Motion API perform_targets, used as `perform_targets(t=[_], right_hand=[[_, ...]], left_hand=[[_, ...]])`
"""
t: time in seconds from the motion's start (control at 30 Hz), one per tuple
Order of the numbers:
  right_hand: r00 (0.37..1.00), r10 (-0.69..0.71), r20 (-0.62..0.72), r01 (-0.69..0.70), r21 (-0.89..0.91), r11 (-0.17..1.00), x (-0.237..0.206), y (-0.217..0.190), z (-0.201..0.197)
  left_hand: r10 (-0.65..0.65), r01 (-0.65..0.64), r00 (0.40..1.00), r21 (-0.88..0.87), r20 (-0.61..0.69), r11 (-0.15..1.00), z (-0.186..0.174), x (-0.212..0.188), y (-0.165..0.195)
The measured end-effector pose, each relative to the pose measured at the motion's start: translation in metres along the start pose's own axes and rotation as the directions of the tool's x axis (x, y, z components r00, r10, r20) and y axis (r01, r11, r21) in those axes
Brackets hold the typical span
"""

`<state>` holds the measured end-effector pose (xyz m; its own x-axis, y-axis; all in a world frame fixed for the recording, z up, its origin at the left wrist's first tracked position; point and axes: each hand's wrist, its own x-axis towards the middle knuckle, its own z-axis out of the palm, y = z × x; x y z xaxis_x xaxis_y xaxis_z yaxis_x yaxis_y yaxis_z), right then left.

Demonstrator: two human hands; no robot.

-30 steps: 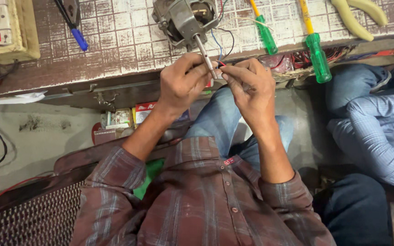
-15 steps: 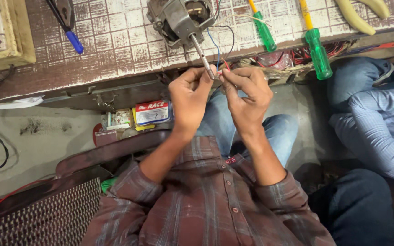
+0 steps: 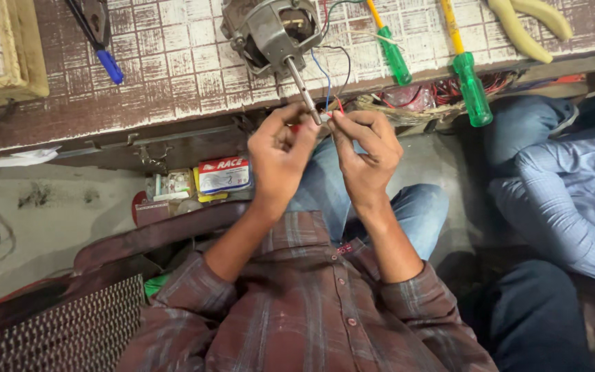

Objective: The person sits at a workbench and uses a screwdriver to work on a small electric motor, manipulating its wires. They strip and twist wire ends by hand, connect the wires to the motor, and handle a small white component while attaching the wiring.

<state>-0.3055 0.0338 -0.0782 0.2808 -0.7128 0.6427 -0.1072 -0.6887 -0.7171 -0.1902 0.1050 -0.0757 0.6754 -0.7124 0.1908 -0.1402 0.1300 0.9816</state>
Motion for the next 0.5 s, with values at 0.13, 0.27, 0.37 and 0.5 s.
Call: perform_targets(t=[0.13, 0.27, 0.37, 0.5], right_hand=[[0.999, 0.033, 0.027, -0.032, -0.029, 0.999, 0.001, -0.001, -0.001], [0.999, 0.030, 0.015, -0.030, 0.005, 1.000, 0.002, -0.002, 0.001], [1.000, 0.017, 0.007, -0.017, 0.017, 1.000, 0.002, -0.002, 0.002], [1.000, 0.026, 0.012, -0.026, 0.021, 0.999, 0.003, -0.003, 0.003]], left_hand=[[0.285, -0.293, 0.956, 0.211, 0.067, 0.933, -0.007, 0.001, 0.008], [0.369, -0.386, 0.923, 0.265, 0.113, 0.884, -0.009, 0.012, 0.008], [0.357, -0.370, 0.929, 0.288, 0.099, 0.883, -0.009, 0.015, 0.006], [0.290, -0.301, 0.953, 0.291, 0.082, 0.908, -0.007, 0.013, 0.003]])
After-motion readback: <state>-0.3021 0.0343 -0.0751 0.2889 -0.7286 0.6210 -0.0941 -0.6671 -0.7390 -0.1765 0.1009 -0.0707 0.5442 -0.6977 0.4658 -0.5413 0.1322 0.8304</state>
